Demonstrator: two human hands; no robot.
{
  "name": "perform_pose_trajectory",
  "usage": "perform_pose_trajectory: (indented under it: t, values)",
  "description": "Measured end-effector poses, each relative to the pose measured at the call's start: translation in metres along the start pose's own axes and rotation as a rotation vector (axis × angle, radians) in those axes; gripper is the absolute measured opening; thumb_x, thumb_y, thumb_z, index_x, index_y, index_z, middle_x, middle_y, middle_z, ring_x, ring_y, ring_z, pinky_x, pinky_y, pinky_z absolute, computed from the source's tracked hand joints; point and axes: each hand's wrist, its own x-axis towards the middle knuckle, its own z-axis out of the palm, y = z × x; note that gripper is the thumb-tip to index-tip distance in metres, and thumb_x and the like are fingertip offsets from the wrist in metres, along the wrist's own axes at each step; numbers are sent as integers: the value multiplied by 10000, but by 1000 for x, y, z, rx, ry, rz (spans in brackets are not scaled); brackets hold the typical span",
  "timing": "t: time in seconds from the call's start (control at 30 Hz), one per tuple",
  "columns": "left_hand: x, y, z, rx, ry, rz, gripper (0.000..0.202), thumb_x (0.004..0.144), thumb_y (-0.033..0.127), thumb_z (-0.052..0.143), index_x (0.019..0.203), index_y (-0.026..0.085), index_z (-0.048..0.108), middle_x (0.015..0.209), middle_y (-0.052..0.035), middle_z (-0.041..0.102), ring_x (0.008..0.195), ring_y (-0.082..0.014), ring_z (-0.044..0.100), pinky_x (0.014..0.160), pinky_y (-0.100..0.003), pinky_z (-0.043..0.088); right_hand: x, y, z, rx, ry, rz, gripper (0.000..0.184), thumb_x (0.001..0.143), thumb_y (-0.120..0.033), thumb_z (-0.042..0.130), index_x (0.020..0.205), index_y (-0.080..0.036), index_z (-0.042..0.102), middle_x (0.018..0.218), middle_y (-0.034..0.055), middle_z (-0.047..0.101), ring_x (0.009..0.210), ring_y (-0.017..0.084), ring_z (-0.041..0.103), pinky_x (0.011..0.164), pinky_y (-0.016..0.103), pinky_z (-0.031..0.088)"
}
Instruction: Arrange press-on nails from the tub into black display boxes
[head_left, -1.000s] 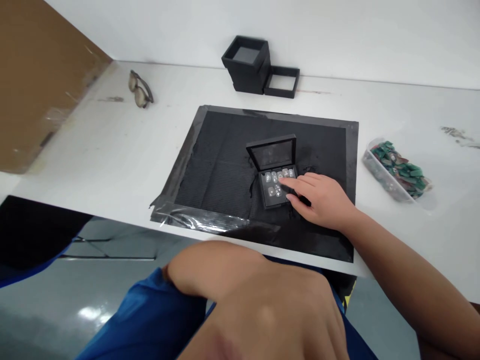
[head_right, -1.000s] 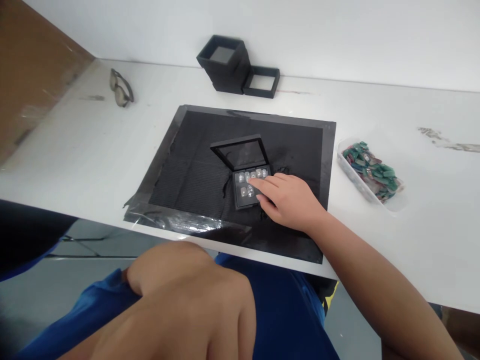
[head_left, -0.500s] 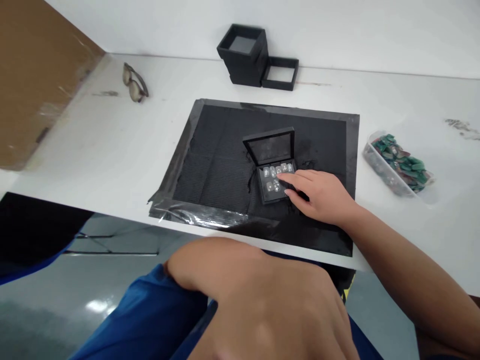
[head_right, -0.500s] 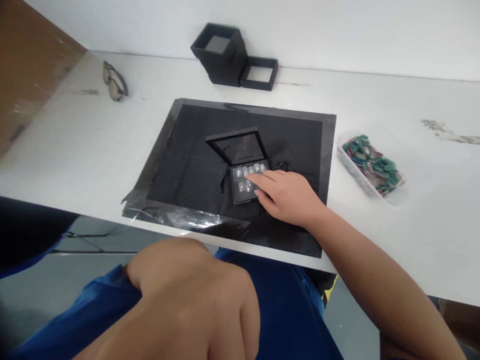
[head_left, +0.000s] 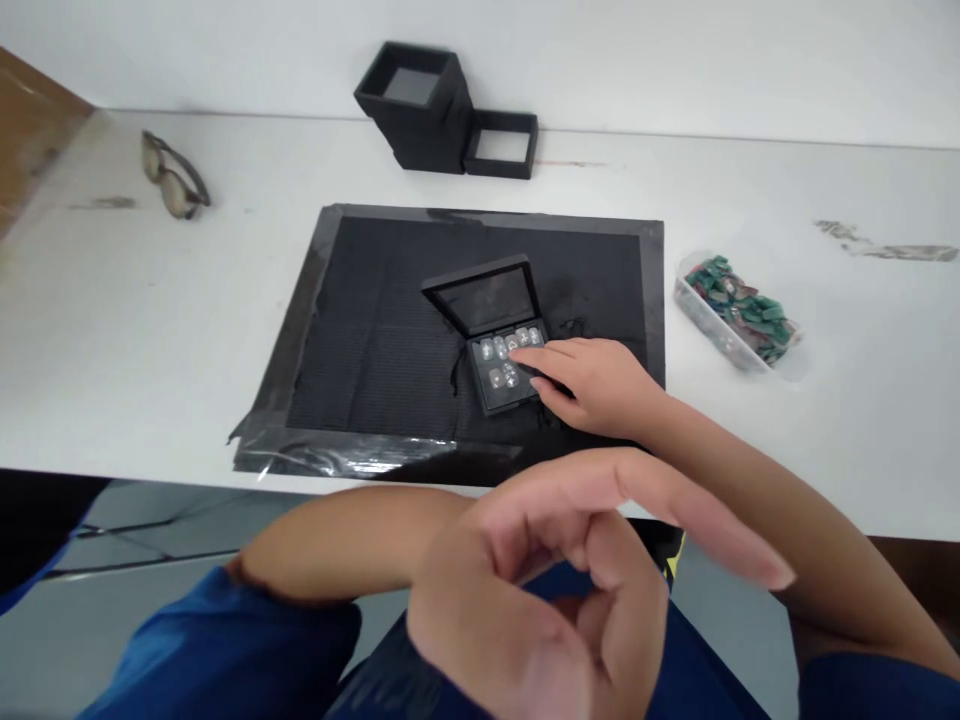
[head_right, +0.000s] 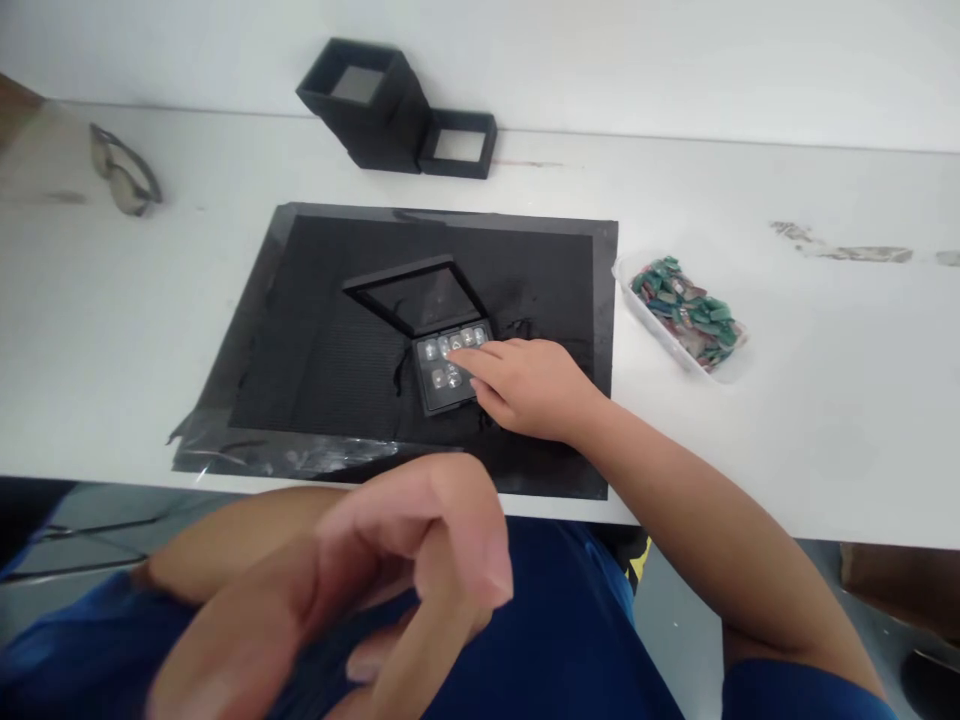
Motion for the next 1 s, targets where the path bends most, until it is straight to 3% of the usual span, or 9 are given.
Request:
perform_pose_trajectory:
  t: [0.03, 0.1, 0.17, 0.33, 0.5, 0.63, 0.73, 0.83, 1.0]
  values:
    - [6, -2, -3, -72, -112, -60, 387, 900, 433, 725, 1199, 231, 587, 613, 82, 539, 488, -39, 465, 567, -148, 445, 0, 0, 0, 2, -4, -7, 415, 995, -251, 465, 1385, -190, 592, 1153, 65, 749, 966, 210, 685, 754, 330, 462]
    - [16, -12, -10, -136, -77, -17, 280, 888, 376, 742, 1047, 180, 622, 581, 84, 502, 450, -19, 398, 476, -133, 347, 0, 2, 0, 7, -4, -19, 418, 989, -236, 462, 1382, -178, 591, 1135, 66, 747, 949, 206, 677, 749, 327, 454]
    - [24, -28, -20, -102, -163, -41, 222, 882, 323, 743, 950, 147, 625, 597, 64, 538, 451, -15, 412, 440, -134, 306, 0, 3, -1, 8, 9, -29, 427, 964, -192, 464, 1369, -177, 600, 1102, 65, 749, 923, 198, 669, 738, 321, 448]
    - [29, -65, -41, -66, 8, -166, 272, 840, 338, 785, 859, 141, 598, 627, 50, 591, 503, -19, 524, 517, -117, 421, 0, -1, -20, -47, 128, -51, 457, 928, -140, 450, 1352, -180, 617, 978, 56, 732, 824, 181, 643, 688, 311, 452]
    - [28, -74, -49, 29, 37, -86, 174, 856, 237, 735, 822, 132, 601, 615, 45, 595, 492, -23, 544, 528, -122, 454, -41, 10, -84, -48, 474, 0, 427, 942, -163, 525, 1340, -295, 605, 902, -7, 698, 716, 135, 603, 648, 287, 481]
    - [28, -76, -49, 76, 12, -2, 112, 825, 142, 712, 815, 133, 601, 629, 38, 601, 482, -23, 544, 516, -121, 455, -98, 81, -128, -120, 880, 343, 592, 863, -252, 687, 1432, -316, 535, 1154, 76, 672, 864, 159, 650, 659, 304, 473]
    - [27, -78, -49, 94, -5, -10, 113, 820, 149, 709, 804, 136, 598, 623, 34, 597, 477, -23, 524, 499, -118, 439, -124, 134, -135, -7, 884, 683, 487, 965, -348, 543, 1422, -185, 509, 1084, 130, 687, 857, 153, 661, 673, 306, 487]
    - [27, -76, -51, 111, -4, -55, 145, 829, 210, 715, 796, 140, 592, 625, 29, 593, 475, -24, 501, 489, -123, 427, -131, 148, -129, 234, 619, 982, 378, 1012, -418, 448, 1199, -197, 693, 955, 94, 734, 739, 132, 657, 671, 295, 510]
    - [28, -70, -54, 81, -57, -119, 201, 889, 326, 678, 839, 142, 615, 623, 10, 596, 541, -62, 562, 539, -162, 454, -128, 126, -126, 230, 380, 981, 273, 931, -431, 609, 1039, -258, 791, 902, 47, 767, 809, 155, 701, 747, 299, 534]
